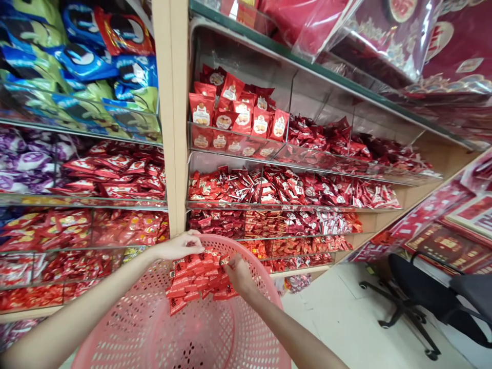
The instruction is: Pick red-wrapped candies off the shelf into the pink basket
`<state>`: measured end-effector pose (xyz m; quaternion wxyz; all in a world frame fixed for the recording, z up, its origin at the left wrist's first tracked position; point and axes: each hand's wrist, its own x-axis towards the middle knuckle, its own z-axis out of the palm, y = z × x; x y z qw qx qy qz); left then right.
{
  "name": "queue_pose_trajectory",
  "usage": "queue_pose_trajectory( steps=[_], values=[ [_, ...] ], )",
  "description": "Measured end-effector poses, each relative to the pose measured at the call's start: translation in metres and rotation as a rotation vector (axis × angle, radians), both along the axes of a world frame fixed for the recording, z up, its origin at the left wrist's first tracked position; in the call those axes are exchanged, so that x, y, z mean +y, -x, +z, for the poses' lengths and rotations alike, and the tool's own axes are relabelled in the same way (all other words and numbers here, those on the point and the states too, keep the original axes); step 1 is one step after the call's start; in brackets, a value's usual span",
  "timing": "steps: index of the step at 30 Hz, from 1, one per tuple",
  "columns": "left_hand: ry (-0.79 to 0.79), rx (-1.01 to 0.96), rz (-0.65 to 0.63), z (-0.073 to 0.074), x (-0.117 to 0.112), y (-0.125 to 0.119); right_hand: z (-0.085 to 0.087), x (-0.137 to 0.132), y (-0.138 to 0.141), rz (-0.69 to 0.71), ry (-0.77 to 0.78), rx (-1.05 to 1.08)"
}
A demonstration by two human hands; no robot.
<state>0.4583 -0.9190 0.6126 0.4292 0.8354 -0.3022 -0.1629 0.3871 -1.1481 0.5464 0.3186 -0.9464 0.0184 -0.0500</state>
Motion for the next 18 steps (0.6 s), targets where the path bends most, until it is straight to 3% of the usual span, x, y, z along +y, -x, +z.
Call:
queue_pose_trajectory(
  steps=[7, 18],
  values=[
    [-0.03, -0.074, -0.03, -0.003, 0.0, -0.002, 0.02, 0.004, 0.011, 0.071, 0.336, 0.105],
    [-0.043, -0.108, 0.03, -0.009, 0.003, -0.001, 0.044, 0.005, 0.008, 0.085, 0.473, 0.067]
  ],
)
